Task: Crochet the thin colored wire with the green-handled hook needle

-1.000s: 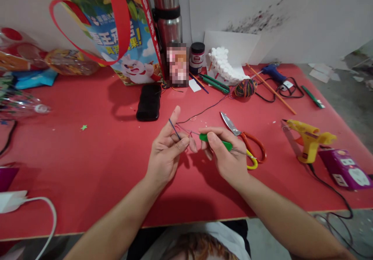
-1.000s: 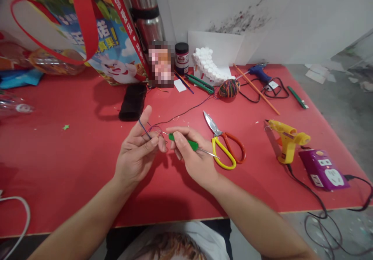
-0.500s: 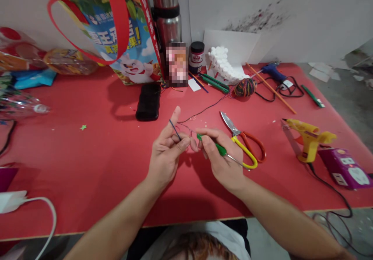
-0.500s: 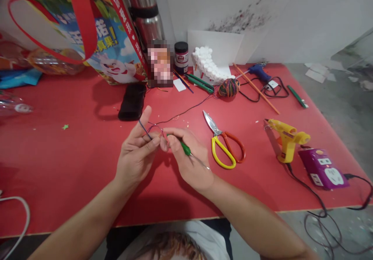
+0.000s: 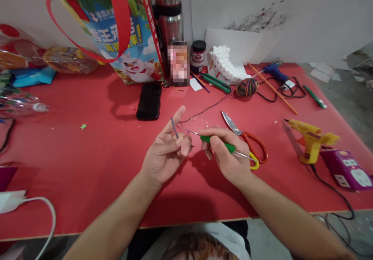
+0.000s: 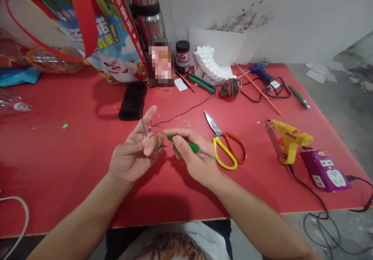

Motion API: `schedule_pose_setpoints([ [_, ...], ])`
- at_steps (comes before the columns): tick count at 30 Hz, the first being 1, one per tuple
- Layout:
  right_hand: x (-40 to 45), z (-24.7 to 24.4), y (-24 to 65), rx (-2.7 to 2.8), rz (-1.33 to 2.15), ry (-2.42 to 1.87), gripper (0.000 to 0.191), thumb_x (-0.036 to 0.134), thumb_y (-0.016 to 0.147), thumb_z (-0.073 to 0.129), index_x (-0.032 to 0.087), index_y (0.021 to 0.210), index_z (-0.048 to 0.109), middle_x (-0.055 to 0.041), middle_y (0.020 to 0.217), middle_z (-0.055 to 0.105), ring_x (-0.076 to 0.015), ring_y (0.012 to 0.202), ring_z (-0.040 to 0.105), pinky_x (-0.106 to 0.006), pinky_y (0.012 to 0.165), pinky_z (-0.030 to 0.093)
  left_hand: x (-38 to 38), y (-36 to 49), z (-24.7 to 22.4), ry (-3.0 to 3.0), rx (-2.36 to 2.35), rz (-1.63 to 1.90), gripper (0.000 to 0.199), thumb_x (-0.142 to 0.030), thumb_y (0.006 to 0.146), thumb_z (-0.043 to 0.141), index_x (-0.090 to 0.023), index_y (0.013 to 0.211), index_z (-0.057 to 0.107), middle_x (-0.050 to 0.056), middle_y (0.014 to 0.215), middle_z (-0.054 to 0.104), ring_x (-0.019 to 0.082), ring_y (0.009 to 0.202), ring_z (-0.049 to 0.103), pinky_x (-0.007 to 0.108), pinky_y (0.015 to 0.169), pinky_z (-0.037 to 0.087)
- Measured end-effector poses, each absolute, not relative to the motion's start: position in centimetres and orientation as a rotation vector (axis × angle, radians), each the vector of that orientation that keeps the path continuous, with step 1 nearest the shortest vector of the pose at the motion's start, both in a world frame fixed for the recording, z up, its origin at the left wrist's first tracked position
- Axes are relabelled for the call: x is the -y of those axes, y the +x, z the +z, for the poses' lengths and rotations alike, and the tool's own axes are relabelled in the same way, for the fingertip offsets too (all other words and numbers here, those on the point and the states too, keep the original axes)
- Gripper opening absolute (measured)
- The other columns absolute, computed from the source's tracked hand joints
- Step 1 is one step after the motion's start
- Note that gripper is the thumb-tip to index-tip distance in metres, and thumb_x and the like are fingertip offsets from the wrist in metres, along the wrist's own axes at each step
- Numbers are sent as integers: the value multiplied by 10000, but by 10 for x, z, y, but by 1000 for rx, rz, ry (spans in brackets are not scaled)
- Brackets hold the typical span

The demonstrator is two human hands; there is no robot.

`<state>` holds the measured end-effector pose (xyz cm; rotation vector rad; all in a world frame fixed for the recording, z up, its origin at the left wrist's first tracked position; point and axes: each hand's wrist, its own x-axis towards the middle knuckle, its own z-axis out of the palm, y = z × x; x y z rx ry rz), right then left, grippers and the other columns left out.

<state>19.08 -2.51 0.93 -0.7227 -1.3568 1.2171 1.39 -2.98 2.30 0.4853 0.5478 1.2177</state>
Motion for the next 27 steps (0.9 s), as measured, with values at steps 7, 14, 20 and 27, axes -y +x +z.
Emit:
schedule_pose_setpoints([
  [7,23,13,197,1350,1253,-712,213,251,1032,603,260,1166,767,0,749,627,-109,612,559,-244,537,451,28,11,30,439,-476,1157,916,-40,778,734,-201,1611,388,-14,546,625,122,587,469,197,581,405],
  [14,22,17,206,1339,1254,-730,194,246,1016,627,253,1115,793,-17,753,651,-125,641,588,-251,523,433,25,6,30,377,-432,1077,801,-3,727,742,-163,1489,553,-30,501,596,108,534,435,195,524,350],
  [20,20,17,208,1343,1293,-697,196,251,1018,621,258,1112,792,-13,744,646,-122,640,583,-238,507,428,26,4,30,474,-480,1071,855,-86,751,796,-197,1543,494,-36,501,603,118,550,482,203,556,389],
  [27,25,21,205,1497,1170,-808,210,254,1027,596,229,1151,763,-24,798,695,-117,602,584,-264,541,492,34,10,28,876,-663,1205,849,-108,906,703,-276,1645,321,-10,642,685,143,602,622,272,690,490],
])
